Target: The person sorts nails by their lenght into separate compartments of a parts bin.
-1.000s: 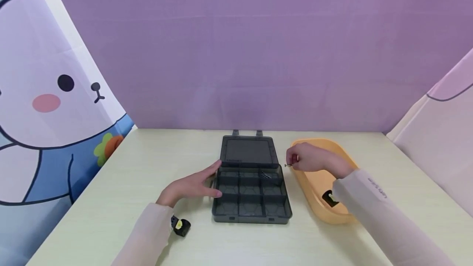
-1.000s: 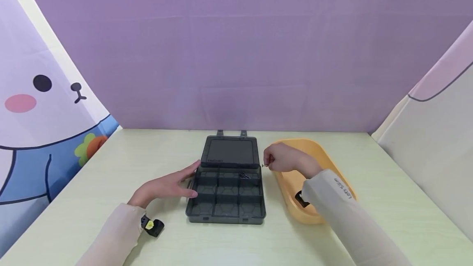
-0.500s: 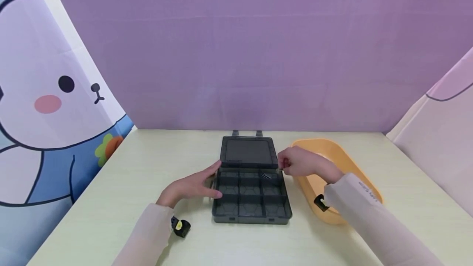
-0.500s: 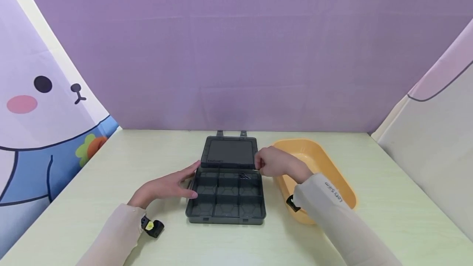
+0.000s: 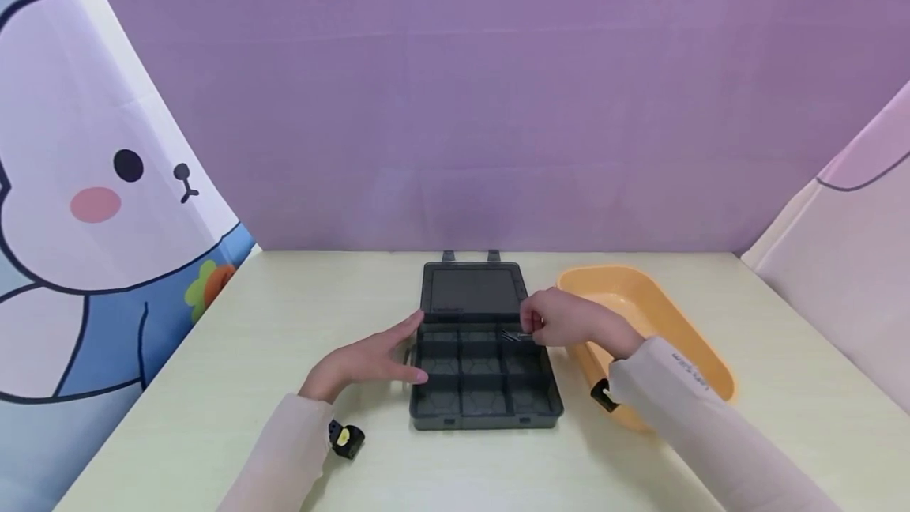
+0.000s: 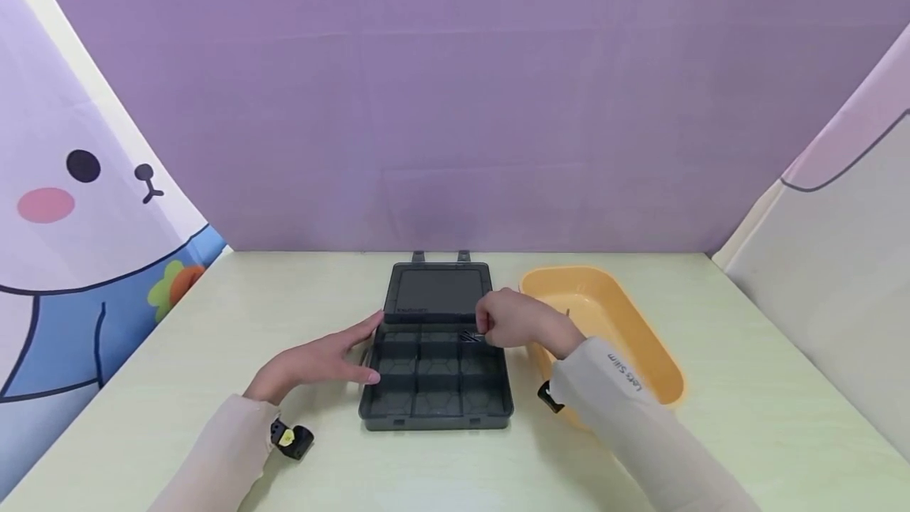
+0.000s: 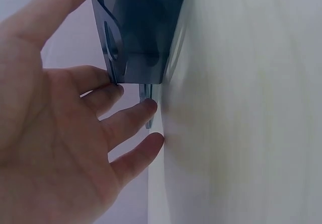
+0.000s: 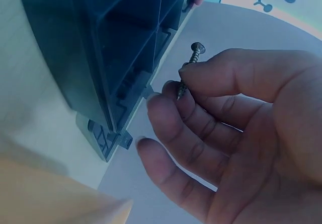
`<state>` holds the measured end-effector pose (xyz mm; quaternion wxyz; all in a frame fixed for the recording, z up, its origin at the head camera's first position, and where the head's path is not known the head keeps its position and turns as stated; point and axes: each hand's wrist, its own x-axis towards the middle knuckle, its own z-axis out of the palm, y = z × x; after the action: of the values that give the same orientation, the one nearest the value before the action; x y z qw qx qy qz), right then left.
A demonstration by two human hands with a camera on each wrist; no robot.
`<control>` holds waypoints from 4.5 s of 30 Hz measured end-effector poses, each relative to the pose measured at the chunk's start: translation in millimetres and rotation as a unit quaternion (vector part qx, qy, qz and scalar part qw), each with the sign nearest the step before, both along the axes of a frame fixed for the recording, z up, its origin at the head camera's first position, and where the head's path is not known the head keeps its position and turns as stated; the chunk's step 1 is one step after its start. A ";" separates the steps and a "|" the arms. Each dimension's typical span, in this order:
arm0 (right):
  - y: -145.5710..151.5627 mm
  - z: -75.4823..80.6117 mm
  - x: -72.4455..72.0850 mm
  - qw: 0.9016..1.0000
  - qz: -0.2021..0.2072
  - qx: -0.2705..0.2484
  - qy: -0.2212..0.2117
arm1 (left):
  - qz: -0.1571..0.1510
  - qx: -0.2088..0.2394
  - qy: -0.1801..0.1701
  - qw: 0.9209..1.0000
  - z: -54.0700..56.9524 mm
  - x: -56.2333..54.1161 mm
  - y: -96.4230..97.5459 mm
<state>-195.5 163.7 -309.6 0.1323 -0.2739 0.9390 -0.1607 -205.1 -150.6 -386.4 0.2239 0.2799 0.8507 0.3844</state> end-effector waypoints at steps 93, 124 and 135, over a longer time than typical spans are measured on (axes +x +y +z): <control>44.6 24.9 -3.5 0.998 -0.034 0.023 0.045 | 0.009 0.002 -0.012 1.000 -1.2 -5.8 -18.6; 58.7 -8.9 -35.9 0.995 -0.095 0.020 -0.024 | 0.006 0.001 -0.001 1.000 -2.2 -6.3 -21.0; 56.3 -21.0 -43.8 0.994 -0.104 0.026 -0.033 | 0.009 0.005 0.008 1.000 -0.5 -7.9 -21.7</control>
<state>-239.3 220.0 -330.6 0.1530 -0.1661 0.9613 -0.1577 -212.9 -172.3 -386.9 0.2122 0.2762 0.8532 0.3881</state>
